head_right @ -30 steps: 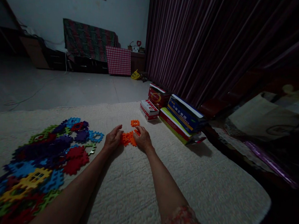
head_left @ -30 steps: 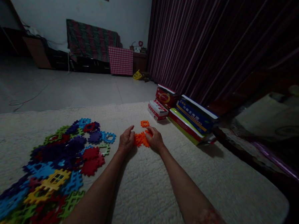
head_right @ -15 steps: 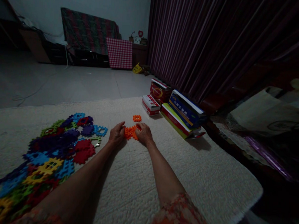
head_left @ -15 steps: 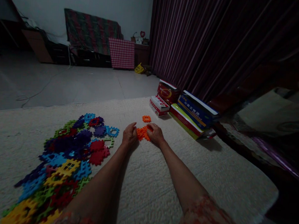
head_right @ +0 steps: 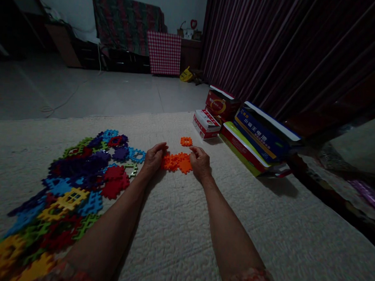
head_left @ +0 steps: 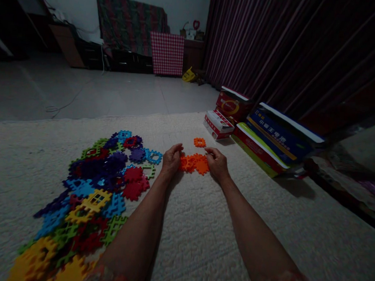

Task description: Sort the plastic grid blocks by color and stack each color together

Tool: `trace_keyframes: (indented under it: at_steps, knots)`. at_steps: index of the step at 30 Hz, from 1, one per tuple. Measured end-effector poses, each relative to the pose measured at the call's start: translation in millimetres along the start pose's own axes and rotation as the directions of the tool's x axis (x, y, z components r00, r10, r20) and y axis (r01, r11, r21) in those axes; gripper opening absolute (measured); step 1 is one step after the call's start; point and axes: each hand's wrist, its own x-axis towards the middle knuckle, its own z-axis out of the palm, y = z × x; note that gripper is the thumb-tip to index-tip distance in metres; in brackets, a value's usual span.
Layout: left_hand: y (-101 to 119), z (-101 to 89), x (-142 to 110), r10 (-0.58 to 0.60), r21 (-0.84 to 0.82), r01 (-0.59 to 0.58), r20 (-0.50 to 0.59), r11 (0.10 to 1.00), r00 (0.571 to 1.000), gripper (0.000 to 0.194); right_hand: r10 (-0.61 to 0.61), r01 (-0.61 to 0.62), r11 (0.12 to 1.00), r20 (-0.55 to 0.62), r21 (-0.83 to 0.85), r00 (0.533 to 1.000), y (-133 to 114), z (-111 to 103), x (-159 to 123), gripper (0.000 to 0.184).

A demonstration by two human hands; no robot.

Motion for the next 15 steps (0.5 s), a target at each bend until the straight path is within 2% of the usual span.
trace_keyframes:
  at_steps: [3, 5, 11, 13, 15]
  knots:
    - [3, 2.5, -2, 0.031, 0.122, -0.031, 0.003, 0.992, 1.000, 0.041, -0.060, 0.066, 0.997, 0.105, -0.051, 0.993, 0, 2, 1, 0.032]
    - [3, 0.4, -5, 0.026, 0.126, -0.028, 0.022, 0.992, 0.999, 0.041, -0.103, 0.114, 0.991, 0.162, -0.063, 0.981, 1, 2, 1, 0.033]
    - [-2, -22.6, -15, 0.024, -0.049, -0.015, 0.182, 0.999, 0.983, 0.034, -0.098, 0.099, 0.995, 0.163, 0.002, 0.982, 4, 1, 0, 0.038]
    - [-2, -25.4, -15, -0.006, -0.088, 0.022, 0.168, 0.996, 0.986, 0.033, -0.108, 0.109, 0.994, 0.164, 0.002, 0.981, 4, 1, 0, 0.038]
    - [0, -22.3, -13, -0.062, -0.131, 0.077, 0.111, 0.988, 0.992, 0.033, -0.107, 0.107, 0.994, 0.160, 0.013, 0.981, 4, 1, 1, 0.037]
